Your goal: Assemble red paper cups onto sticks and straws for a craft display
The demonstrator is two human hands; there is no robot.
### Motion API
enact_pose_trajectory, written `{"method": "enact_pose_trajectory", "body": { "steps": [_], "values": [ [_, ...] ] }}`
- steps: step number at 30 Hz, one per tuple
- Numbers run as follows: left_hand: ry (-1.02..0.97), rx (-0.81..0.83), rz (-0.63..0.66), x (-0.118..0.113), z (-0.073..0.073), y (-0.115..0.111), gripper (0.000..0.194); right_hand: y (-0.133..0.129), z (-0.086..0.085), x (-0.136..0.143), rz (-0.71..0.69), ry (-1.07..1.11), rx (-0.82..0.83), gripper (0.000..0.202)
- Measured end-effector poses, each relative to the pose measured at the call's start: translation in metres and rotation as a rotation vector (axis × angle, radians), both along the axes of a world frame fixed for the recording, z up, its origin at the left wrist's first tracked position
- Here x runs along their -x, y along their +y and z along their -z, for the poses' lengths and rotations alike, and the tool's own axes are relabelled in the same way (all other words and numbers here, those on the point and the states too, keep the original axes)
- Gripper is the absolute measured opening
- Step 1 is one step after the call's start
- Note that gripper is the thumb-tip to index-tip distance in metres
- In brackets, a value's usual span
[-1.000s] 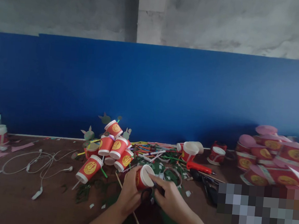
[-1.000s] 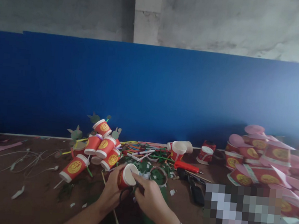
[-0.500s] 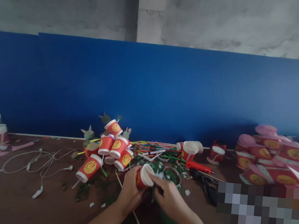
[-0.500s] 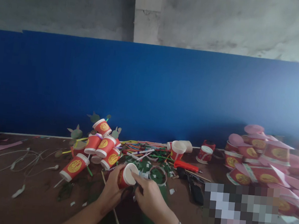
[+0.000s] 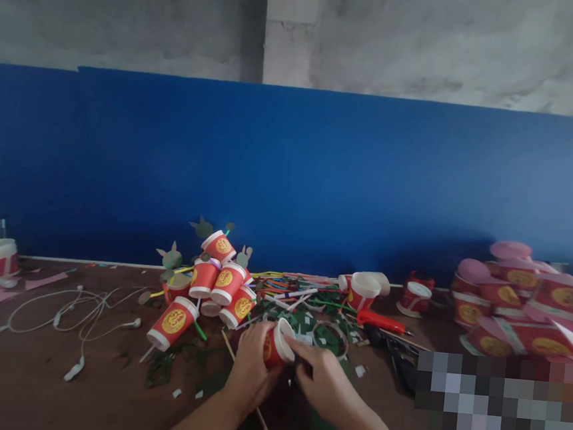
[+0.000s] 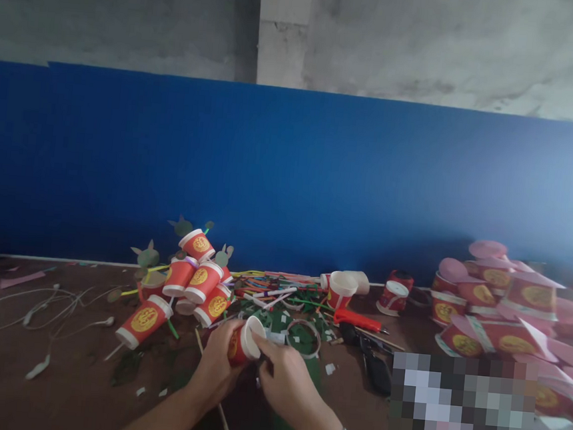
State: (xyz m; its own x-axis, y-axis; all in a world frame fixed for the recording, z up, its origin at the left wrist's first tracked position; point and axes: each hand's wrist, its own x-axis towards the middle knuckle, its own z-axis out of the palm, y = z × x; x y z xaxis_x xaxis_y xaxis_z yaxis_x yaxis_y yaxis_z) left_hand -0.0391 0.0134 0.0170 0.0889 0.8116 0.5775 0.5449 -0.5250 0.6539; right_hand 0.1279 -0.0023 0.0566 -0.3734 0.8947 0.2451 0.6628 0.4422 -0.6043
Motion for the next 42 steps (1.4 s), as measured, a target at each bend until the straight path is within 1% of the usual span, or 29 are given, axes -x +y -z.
{"method": "enact_pose_trajectory", "body": {
  "steps": [2,3,4,7,9,11,14,16,18,20,22,23,24,27,28,29,31,34,35,36,38,40,42],
  "values": [
    [0.037,-0.024,0.014,0.0,0.0,0.0,0.051,-0.004,-0.002,-0.001,0.009,-0.146,-0.082,0.06],
    [0.052,-0.031,0.017,0.0,0.0,-0.001,0.051,-0.005,-0.002,-0.001,0.018,-0.182,-0.098,0.06],
    [0.058,-0.032,0.015,0.0,0.0,-0.001,0.05,-0.005,-0.002,-0.001,0.021,-0.174,-0.093,0.059],
    [0.048,-0.018,0.019,0.001,-0.001,-0.002,0.046,0.0,0.0,0.0,0.006,0.008,0.033,0.059],
    [0.044,-0.005,0.046,0.001,-0.001,-0.001,0.046,0.003,0.002,0.001,-0.009,0.09,0.1,0.059],
    [0.047,-0.008,0.06,0.002,-0.001,0.0,0.047,0.003,0.003,0.0,-0.006,0.051,0.05,0.058],
    [0.067,-0.022,0.043,0.001,0.0,0.0,0.048,-0.002,0.002,-0.002,0.011,-0.127,-0.087,0.058],
    [0.078,-0.016,0.038,0.001,-0.002,0.0,0.049,-0.003,0.003,-0.002,0.012,-0.141,-0.092,0.058],
    [0.076,-0.002,0.048,0.001,-0.004,-0.002,0.049,0.0,0.004,-0.001,0.005,0.009,0.002,0.056],
    [0.073,0.002,0.066,0.002,-0.006,-0.002,0.048,0.006,0.007,0.001,0.0,0.213,0.156,0.052],
    [0.076,0.002,0.08,0.003,-0.006,-0.003,0.047,0.009,0.008,0.003,0.0,0.317,0.264,0.05],
    [0.078,0.001,0.082,0.003,-0.005,-0.002,0.047,0.009,0.008,0.003,0.002,0.308,0.258,0.05],
    [0.077,-0.002,0.076,0.003,-0.005,-0.002,0.046,0.008,0.007,0.002,0.004,0.259,0.208,0.051],
    [0.081,-0.02,0.051,0.002,-0.002,0.0,0.048,0.0,0.004,0.0,0.006,-0.017,-0.029,0.057],
    [0.087,-0.023,0.041,0.002,-0.001,0.0,0.048,-0.002,0.003,-0.001,0.005,-0.087,-0.079,0.059],
    [0.092,-0.022,0.034,0.002,-0.002,0.0,0.047,-0.003,0.003,-0.001,0.006,-0.115,-0.094,0.06],
    [0.095,-0.012,0.038,0.002,-0.003,0.0,0.047,-0.001,0.004,0.0,0.008,-0.032,-0.028,0.059],
    [0.1,-0.015,0.06,0.002,-0.006,-0.001,0.046,0.006,0.008,0.003,0.0,0.228,0.19,0.054],
    [0.103,-0.021,0.063,0.003,-0.006,-0.001,0.046,0.008,0.009,0.004,-0.005,0.28,0.236,0.053],
    [0.105,-0.027,0.06,0.003,-0.006,-0.001,0.045,0.008,0.01,0.004,-0.011,0.295,0.238,0.053],
    [0.109,-0.034,0.047,0.002,-0.005,-0.001,0.045,0.006,0.01,0.002,-0.016,0.209,0.122,0.055],
    [0.116,-0.038,0.038,0.002,-0.004,0.0,0.044,0.001,0.01,0.001,-0.008,0.033,-0.029,0.058],
    [0.118,-0.039,0.038,0.002,-0.004,0.0,0.043,-0.002,0.009,0.0,0.002,-0.074,-0.097,0.059]
  ]
}}
